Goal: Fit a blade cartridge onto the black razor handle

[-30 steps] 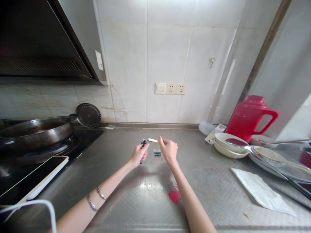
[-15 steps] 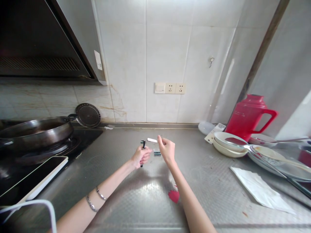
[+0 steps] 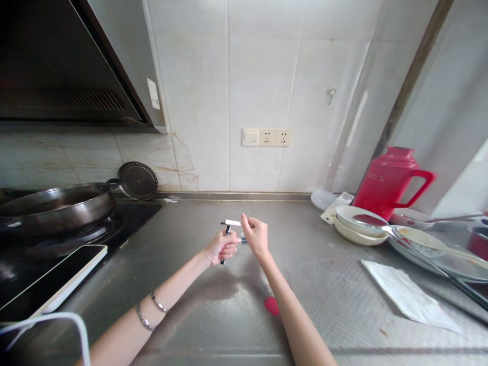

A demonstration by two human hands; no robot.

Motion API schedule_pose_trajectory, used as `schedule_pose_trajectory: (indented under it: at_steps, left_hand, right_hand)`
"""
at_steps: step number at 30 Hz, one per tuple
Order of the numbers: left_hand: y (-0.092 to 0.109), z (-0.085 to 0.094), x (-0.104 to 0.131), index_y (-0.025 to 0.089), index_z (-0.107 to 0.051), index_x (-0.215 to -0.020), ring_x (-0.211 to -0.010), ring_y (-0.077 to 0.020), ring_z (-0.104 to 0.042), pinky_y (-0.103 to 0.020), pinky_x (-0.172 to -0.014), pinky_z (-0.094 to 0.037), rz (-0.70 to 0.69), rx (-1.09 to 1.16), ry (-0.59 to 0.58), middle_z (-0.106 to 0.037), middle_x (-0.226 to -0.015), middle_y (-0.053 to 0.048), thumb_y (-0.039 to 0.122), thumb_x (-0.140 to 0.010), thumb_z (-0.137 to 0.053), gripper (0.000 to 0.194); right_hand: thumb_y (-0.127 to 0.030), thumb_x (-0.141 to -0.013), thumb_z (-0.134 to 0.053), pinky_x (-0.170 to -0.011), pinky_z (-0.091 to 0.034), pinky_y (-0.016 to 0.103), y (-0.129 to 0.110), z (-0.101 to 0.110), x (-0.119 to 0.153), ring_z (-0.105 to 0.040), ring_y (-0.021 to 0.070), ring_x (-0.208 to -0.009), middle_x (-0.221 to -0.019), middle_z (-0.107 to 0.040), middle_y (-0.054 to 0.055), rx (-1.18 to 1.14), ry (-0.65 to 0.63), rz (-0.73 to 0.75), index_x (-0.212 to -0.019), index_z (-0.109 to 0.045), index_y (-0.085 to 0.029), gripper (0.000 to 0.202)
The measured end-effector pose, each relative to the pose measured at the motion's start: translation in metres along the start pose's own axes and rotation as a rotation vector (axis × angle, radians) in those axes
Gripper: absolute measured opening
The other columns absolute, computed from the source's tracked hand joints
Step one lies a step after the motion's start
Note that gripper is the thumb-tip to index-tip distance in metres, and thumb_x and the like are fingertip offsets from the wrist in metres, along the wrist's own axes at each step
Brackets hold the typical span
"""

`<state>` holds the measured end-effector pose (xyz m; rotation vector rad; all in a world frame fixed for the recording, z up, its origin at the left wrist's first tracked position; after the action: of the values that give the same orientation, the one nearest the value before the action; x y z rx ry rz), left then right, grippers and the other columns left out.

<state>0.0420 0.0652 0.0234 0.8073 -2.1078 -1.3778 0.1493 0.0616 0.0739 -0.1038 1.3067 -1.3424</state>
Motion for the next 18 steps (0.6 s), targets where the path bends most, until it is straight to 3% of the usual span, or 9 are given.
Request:
schedule_pose_trajectory:
  at_steps: [5, 9, 13, 18]
  left_hand:
    - [0.014, 0.008, -0.001, 0.020, -0.024, -0.052, -0.029, -0.0004, -0.014, -0.016, -0.030, -0.005, -0.118, -0.061, 0.077, -0.019, -0.037, 0.013, 0.033, -0.061, -0.071, 0.049]
    - [0.017, 0.029, -0.006, 0.021, -0.030, -0.056, -0.028, -0.0017, -0.017, -0.017, -0.029, -0.008, -0.210, -0.169, 0.258, -0.022, -0.037, 0.013, 0.042, -0.062, -0.069, 0.045]
    - [0.017, 0.047, -0.009, 0.019, -0.035, -0.053, -0.028, -0.0024, -0.024, -0.018, -0.031, -0.014, -0.288, -0.299, 0.415, -0.030, -0.036, 0.010, 0.051, -0.067, -0.062, 0.044]
    - [0.020, 0.047, -0.008, 0.018, -0.038, -0.050, -0.030, -0.0034, -0.027, -0.019, -0.033, -0.017, -0.351, -0.362, 0.449, -0.032, -0.035, 0.008, 0.053, -0.069, -0.058, 0.045]
  right_hand:
    - [-0.058, -0.081, -0.034, -0.048, -0.022, 0.023, 0.025, 0.011, -0.005, -0.028, 0.0089, -0.047, -0.045, -0.028, -0.004, 0.065, 0.022, -0.087, -0.045, -0.032, -0.019, 0.053]
    - [-0.062, -0.081, -0.028, -0.047, -0.028, 0.023, 0.031, 0.017, -0.004, -0.038, 0.0117, -0.047, -0.046, -0.040, -0.002, -0.057, -0.015, -0.193, -0.053, -0.046, -0.018, 0.055]
    - [-0.060, -0.076, -0.041, -0.036, -0.027, 0.019, 0.009, 0.004, 0.017, -0.036, 0.0085, -0.041, -0.052, -0.040, -0.005, -0.378, -0.141, -0.330, -0.073, -0.052, -0.018, 0.043]
    - [-0.054, -0.075, -0.052, -0.029, -0.014, 0.013, -0.037, -0.024, 0.060, -0.022, 0.0015, -0.034, -0.056, -0.039, -0.009, -0.832, -0.394, -0.550, -0.084, -0.048, -0.020, 0.035]
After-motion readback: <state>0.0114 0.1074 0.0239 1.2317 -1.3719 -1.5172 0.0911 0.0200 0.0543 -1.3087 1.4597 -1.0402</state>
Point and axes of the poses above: each hand's wrist, its own x-axis away from the middle knuckle, its own z-axis out of the back of the hand, y = z × x, the point moved 8 cm from there along -x, towards the middle knuckle
